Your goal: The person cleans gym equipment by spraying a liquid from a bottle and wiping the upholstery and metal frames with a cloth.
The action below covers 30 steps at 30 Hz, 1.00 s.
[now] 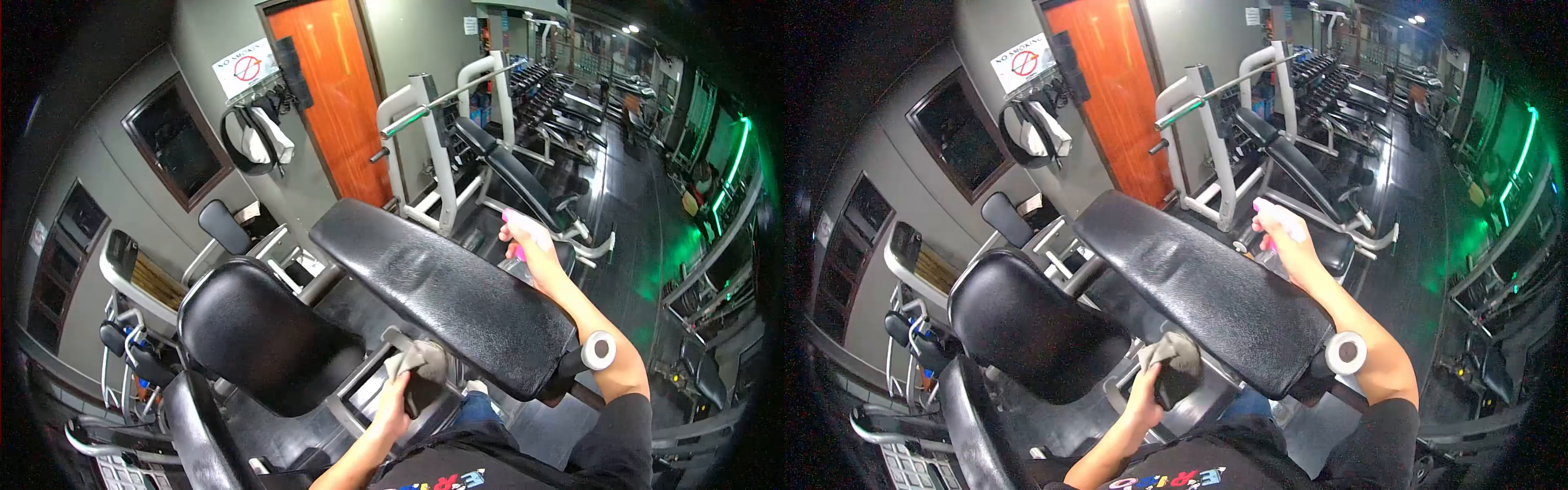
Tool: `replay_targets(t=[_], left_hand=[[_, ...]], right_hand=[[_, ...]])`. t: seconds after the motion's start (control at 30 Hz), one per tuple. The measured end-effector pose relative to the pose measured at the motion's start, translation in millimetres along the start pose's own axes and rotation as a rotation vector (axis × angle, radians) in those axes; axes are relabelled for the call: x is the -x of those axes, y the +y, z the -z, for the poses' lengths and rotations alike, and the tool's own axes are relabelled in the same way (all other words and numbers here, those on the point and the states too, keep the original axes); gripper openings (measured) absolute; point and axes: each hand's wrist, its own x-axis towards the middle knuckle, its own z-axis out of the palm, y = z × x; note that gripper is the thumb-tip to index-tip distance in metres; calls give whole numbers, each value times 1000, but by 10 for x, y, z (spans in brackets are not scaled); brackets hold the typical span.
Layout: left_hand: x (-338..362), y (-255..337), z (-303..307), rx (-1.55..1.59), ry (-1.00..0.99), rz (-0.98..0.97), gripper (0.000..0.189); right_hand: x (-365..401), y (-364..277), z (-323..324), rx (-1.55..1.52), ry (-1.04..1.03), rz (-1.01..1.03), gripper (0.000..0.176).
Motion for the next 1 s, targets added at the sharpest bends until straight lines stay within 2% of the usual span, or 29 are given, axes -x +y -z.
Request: replay_targets(t=[0.07,0.17,0.23,0.3,0.37,0.4,0.43,0.53,0.57,0.63,0.7,0.77,0.8,0.83,0.9,0.97,1.0], left_hand=[[-16,16,36,307,12,31,42],[96,430,-147,340,-103,-73,49],[69,706,-222,403,-72,-159,49],[54,1006,-256,476,-207,-252,53],[39,1288,-378,495,-124,-356,55],[-9,1378,-374,462,-67,-391,54],[-145,1441,-358,506,-46,-463,54],[-359,1781,-512,493,-96,-559,54],[-454,1916,-580,478,-40,-595,49],[-931,2160,-600,277,178,-827,37],[-1344,2392,-678,-191,372,-1032,27],[-1957,2512,-509,-1016,503,-1363,24],[-2045,2594,-493,-1568,308,-1333,27],[-2093,2423,-496,-1717,400,-1462,32],[-1992,2478,-604,-1563,96,-1158,35],[-1650,2281,-787,-1309,-222,-1034,38],[-1328,2139,-927,-1458,-112,-1099,40]], right_hand=[[18,-82,-1,79,-101,46,37],[91,-280,-77,196,-261,158,29],[102,-329,-91,466,-323,278,32],[99,-316,-92,520,-329,326,31],[129,-391,-148,502,-301,308,17],[102,-345,-158,507,-288,420,17],[108,-375,-126,602,-332,408,28],[121,-444,-174,632,-315,344,25],[117,-427,-180,612,-302,336,23],[90,-408,-181,597,-317,399,21],[74,-410,-194,593,-315,373,20],[51,-395,-193,623,-318,431,16],[49,-388,-208,587,-309,427,17],[46,-376,-191,586,-305,427,17],[13,-348,-171,582,-324,446,18],[28,-391,-176,554,-324,389,18],[25,-402,-177,542,-324,357,19]])
